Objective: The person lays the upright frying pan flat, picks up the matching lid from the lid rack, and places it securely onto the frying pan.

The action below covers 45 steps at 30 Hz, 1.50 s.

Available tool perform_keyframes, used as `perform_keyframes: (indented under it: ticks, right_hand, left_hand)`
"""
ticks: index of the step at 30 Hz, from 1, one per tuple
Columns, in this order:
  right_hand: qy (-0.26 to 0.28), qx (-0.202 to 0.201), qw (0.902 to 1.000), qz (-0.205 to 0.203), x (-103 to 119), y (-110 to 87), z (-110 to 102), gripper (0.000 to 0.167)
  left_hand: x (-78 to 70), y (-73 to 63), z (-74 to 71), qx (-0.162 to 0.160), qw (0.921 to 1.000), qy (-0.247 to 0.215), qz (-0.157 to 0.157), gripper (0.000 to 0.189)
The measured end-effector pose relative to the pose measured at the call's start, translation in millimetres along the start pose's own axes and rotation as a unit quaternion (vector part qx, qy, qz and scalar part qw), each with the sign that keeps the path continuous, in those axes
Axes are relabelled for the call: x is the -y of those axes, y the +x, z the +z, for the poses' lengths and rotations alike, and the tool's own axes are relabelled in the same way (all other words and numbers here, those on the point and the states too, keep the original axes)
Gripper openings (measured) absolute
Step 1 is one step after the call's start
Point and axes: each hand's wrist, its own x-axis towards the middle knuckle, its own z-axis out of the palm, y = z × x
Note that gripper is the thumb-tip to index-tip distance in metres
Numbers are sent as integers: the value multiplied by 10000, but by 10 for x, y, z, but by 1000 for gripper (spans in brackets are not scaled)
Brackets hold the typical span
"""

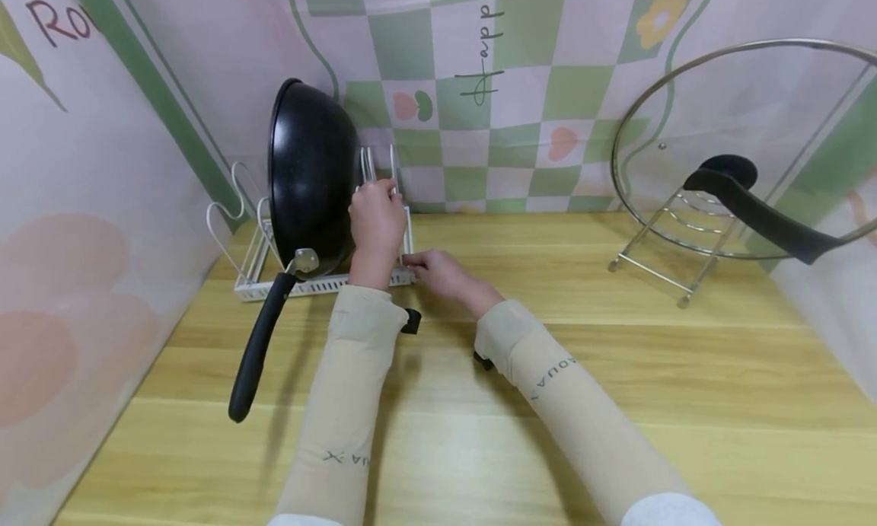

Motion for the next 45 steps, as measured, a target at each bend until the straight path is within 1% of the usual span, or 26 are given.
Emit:
perform_keyframes:
  ticks: [8,12,19,26,30,35,40,45]
  right_hand:
    - [-56,13,10000,-70,33,-3,-2,38]
    - [-62,3,9999,-100,30,-11,3,38]
    - [-211,13,9996,-172,17,-18,3,38]
    - [-267,29,9996,-113,24,-7,0,38]
    - [-422,-38,9991,-85,47,3,10,38]
    - [-587,-53,9982,-93,72,23,46,39]
    - [-525,-56,9985,-159,55,28,66,39]
    - [-464,35,9989,-65,53,35,60,43]
  left_hand:
    - [11,10,4,-52,9999,-86,-74,25]
    - [16,4,17,-68,9999,-88,-36,26]
    - [18,-2,10,12,10000,-62,-38,26]
    - [10,-4,-8,-18,10000,-10,57,26]
    - [9,0,-5,-53,9999,-48,97,25]
    - [45,28,16,-30,9999,-123,-35,26]
    - [58,50,28,1,9999,-92,-69,27]
    - [44,68,34,-2,9999,-66,-95,26]
